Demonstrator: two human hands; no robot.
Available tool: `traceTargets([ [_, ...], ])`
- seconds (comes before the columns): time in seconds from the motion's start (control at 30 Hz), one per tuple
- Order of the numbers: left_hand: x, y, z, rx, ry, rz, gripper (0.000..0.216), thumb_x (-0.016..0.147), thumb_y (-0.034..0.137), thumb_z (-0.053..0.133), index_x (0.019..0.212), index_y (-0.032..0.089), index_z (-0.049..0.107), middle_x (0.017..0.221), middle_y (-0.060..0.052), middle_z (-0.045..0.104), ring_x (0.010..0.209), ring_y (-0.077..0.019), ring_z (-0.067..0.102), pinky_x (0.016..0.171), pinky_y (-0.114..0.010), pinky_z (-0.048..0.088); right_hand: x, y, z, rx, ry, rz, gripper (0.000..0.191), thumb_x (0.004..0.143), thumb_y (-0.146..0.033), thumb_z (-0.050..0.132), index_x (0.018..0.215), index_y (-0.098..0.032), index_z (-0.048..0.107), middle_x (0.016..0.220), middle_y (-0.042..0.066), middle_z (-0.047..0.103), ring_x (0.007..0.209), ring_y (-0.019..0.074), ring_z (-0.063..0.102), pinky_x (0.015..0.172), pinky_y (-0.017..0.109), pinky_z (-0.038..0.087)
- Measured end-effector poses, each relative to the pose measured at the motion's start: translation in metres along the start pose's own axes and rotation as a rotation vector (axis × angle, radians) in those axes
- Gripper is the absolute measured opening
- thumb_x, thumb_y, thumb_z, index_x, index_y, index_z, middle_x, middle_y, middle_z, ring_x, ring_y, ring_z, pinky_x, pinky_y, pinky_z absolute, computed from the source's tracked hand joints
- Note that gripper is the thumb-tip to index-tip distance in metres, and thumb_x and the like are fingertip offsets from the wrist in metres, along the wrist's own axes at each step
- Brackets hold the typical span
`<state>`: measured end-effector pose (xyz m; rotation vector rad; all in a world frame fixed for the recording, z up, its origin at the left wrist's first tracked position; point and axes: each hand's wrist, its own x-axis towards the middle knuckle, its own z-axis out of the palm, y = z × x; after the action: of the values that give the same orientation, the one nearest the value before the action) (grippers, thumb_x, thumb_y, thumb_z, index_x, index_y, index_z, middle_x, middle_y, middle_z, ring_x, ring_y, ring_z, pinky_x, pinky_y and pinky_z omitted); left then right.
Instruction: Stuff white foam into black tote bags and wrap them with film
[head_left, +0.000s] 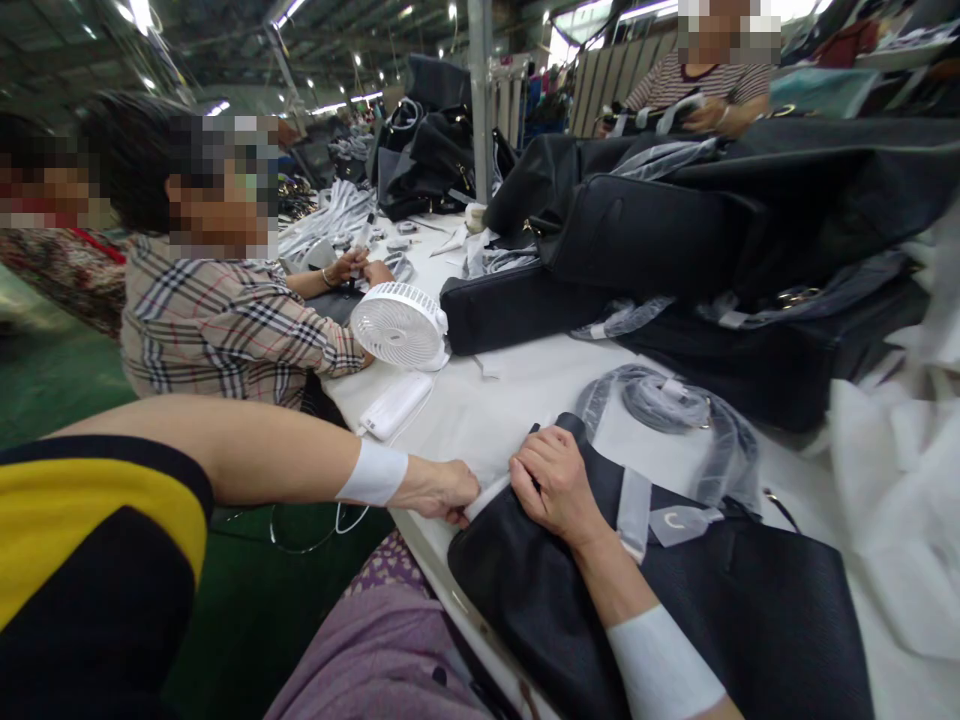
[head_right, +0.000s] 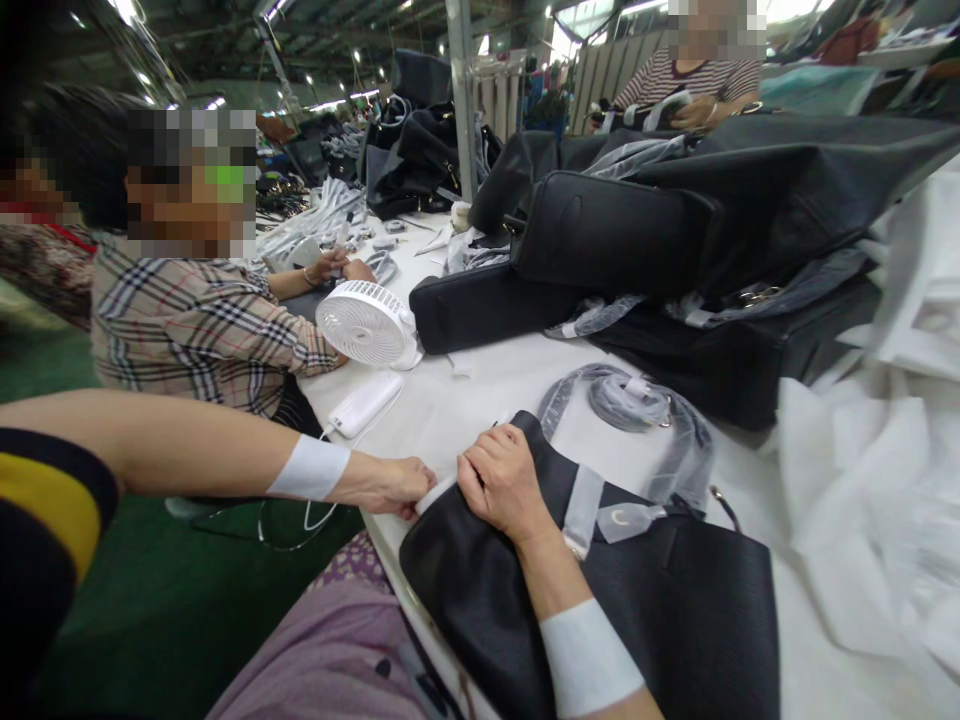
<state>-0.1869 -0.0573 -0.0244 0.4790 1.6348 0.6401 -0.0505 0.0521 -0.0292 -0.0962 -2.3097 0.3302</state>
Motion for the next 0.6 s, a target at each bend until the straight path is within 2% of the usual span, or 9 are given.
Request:
traceTargets([
  [0.17,-0.022,-0.006,-0.005,-0.170,-0.104,0.063,0.013,0.048,0.005,0.062,0.060,0.012,0.060,0.054,0.004,0.052,0.050,-0.0072,0.048,0.052,-0.020,0.039,0.001,0.001,-0.002,0.022,0.029,0.032,0.021,0.087,-0.016,0.048,0.066,-0.020,0.052,0.067,0.002,0.056,0.071,0.0167,0.049,0.083,0.039,0.037],
  [0.3,-0.031,-0.007,-0.015,-0.241,-0.175,0.097,0.018,0.052,0.015,0.070,0.069,0.011,0.066,0.060,0.002,0.058,0.053,-0.0060,0.049,0.052,-0.018,0.034,0.000,0.001,-0.003,0.050,0.043,0.042,0.021,0.087,-0.015,0.047,0.067,-0.020,0.051,0.068,0.002,0.057,0.072,0.0169,0.050,0.083,0.039,0.037],
  [0.4,-0.027,-0.004,-0.019,-0.200,-0.249,0.044,0.020,0.051,0.014,0.071,0.070,0.012,0.065,0.056,0.004,0.055,0.049,-0.0051,0.045,0.050,-0.018,0.031,0.000,0.001,-0.004,0.059,0.035,0.042,0.022,0.088,-0.016,0.046,0.068,-0.021,0.051,0.068,0.002,0.056,0.072,0.0171,0.051,0.082,0.039,0.037],
  [0.6,-0.022,-0.003,-0.021,-0.200,-0.283,0.047,0.015,0.053,0.010,0.065,0.065,0.014,0.057,0.053,0.006,0.049,0.047,-0.0044,0.041,0.049,-0.017,0.030,0.001,0.000,-0.004,0.060,-0.003,0.032,0.020,0.088,-0.015,0.046,0.070,-0.020,0.053,0.069,0.002,0.057,0.073,0.0172,0.052,0.082,0.040,0.038],
])
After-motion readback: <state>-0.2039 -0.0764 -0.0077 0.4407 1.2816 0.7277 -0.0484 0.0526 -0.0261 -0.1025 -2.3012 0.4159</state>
